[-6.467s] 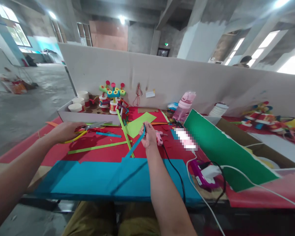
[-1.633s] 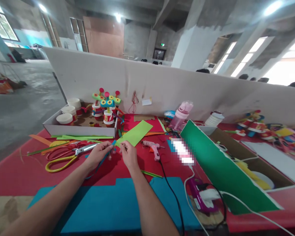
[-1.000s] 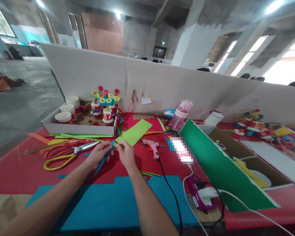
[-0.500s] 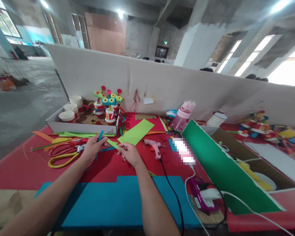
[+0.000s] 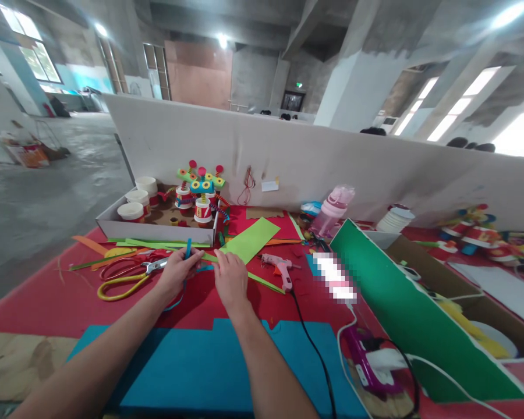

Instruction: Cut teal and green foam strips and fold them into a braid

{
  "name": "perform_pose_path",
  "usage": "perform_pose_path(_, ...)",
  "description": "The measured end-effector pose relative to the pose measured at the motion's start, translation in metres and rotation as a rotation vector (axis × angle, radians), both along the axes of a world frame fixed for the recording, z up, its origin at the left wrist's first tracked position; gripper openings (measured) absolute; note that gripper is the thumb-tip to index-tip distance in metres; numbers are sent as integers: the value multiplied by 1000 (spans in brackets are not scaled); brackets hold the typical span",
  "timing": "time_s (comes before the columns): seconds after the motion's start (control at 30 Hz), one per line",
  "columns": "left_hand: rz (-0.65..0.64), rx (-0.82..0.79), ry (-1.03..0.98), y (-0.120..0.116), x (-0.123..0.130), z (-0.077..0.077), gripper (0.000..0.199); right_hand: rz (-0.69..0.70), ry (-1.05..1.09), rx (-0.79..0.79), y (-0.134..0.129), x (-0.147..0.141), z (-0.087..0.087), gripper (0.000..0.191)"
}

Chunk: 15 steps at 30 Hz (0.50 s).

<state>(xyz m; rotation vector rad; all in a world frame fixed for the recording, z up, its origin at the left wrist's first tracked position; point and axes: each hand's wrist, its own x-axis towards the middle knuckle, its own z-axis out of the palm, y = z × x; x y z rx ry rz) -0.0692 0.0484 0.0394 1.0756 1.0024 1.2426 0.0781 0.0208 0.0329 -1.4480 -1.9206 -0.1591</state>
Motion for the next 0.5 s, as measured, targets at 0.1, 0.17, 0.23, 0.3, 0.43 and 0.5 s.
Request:
perform_pose_path(0.1,-61,0,0,-5,5,0,35,-53,-53,-32,1,1,2,23)
perform_pose_path(0.17,-102,-1,-9,-5,6,0,34,-43,-36,-35,1,4,4,21)
perform_pose_path(0.23,-137,-12,-18,-5,4,1,34,24,44,-34,1,7,7,20)
perform_pose_path(0.3,-179,-30,-37,-4,0,1,33,137,219,-62,3,11,7,23)
perform_pose_path(0.43,-396,-111,-57,-5,-6,2,31,330,701,-297,8,15,5,28)
perform_pose_path(0.5,-526,-155,-46,-7,-6,1,30,410,874,-463,9,14,3,28)
